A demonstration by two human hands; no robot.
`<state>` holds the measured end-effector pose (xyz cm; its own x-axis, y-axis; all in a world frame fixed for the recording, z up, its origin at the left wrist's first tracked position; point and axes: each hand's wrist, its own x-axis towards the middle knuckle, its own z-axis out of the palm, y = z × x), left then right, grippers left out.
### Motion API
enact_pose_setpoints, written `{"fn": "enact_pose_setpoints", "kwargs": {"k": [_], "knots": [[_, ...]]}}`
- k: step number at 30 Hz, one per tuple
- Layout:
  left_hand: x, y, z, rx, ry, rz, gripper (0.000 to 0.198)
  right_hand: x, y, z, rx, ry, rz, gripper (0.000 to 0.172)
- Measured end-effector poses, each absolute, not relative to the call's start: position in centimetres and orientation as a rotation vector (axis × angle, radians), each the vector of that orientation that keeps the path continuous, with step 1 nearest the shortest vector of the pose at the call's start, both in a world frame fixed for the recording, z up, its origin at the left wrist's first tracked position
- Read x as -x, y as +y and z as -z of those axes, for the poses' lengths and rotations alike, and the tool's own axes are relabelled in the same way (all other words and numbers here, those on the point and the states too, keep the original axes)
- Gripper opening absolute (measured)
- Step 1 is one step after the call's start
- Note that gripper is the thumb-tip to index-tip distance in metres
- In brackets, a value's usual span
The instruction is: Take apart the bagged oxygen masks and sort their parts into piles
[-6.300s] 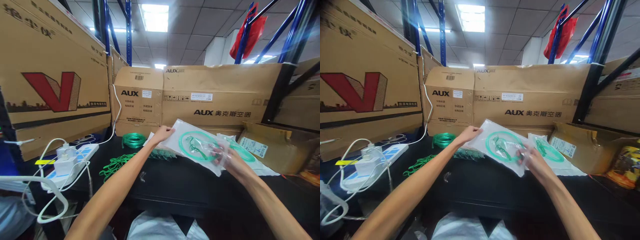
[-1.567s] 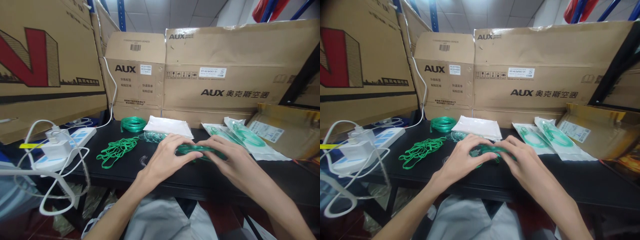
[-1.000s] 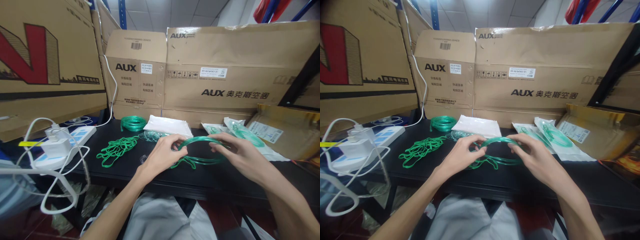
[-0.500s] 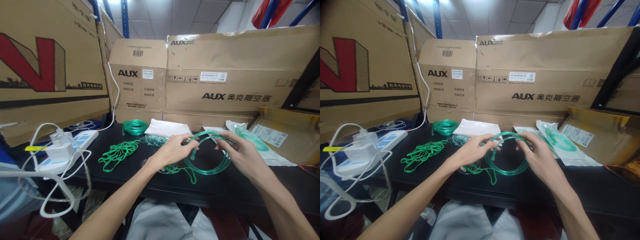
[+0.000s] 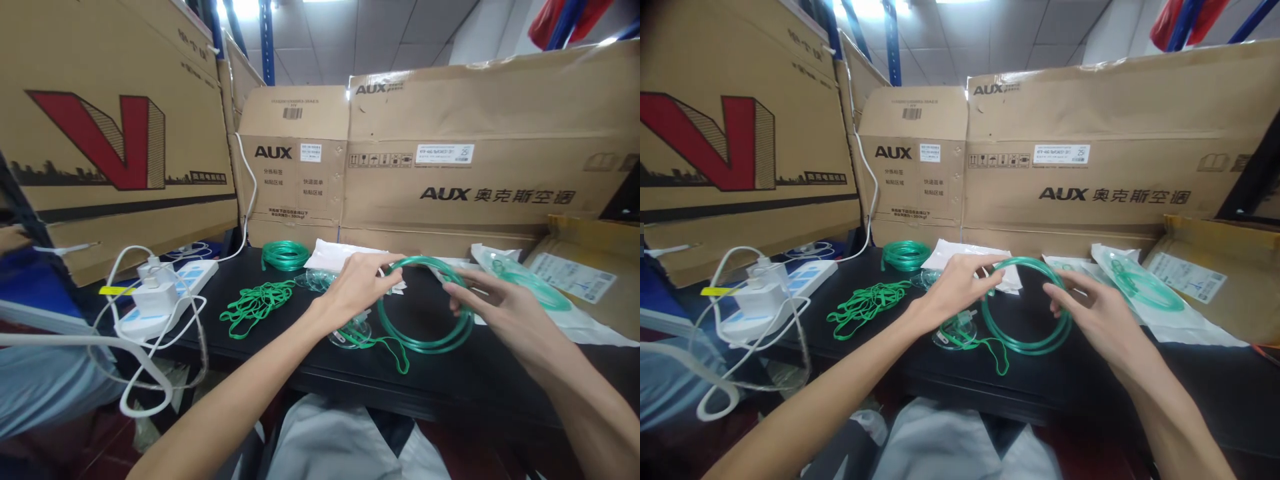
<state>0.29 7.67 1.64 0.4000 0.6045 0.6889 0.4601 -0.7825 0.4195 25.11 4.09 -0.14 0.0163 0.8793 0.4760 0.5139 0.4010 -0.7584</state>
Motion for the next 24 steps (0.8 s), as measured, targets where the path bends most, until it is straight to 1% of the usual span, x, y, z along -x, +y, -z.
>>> {"fn": "enact_pose_setpoints", "kwargs": {"k": [3, 6, 9, 12, 13, 15, 21, 24], "knots": [[0.4, 8.1, -2.4, -2.404, 0.995, -1.325, 0.036, -24.5, 3.4, -0.2, 1.181, -1.541, -0.658, 0.045], [1.8, 8.8, -3.6, -2.361, 1.037, -1.382, 0.040, -23.8, 2.6, -0.7, 1.070, -1.429, -0.813, 0.050], [4.4, 10.1, -5.2, -2.390, 1.164, -1.498, 0.043, -23.5, 2.3, -0.9, 1.012, -1.423, -0.801, 0.047], [8.3, 11.9, -6.6, -2.321, 1.475, -1.608, 0.045, -23.5, 2.5, -1.0, 1.030, -1.434, -0.786, 0.047], [9.8, 12.6, -6.9, -2.261, 1.616, -1.615, 0.044, -23.6, 2.5, -0.9, 1.042, -1.431, -0.788, 0.047], [12.8, 14.1, -7.2, -2.165, 1.752, -1.626, 0.043, -23.7, 2.6, -0.9, 1.051, -1.430, -0.786, 0.047], [18.8, 18.0, -5.9, -1.757, 2.037, -1.503, 0.030, -24.1, 2.9, -0.5, 1.041, -1.457, -0.789, 0.050], [19.4, 19.0, -4.7, -1.589, 2.100, -1.386, 0.032, -24.3, 3.1, -0.2, 1.041, -1.461, -0.787, 0.051]]}}
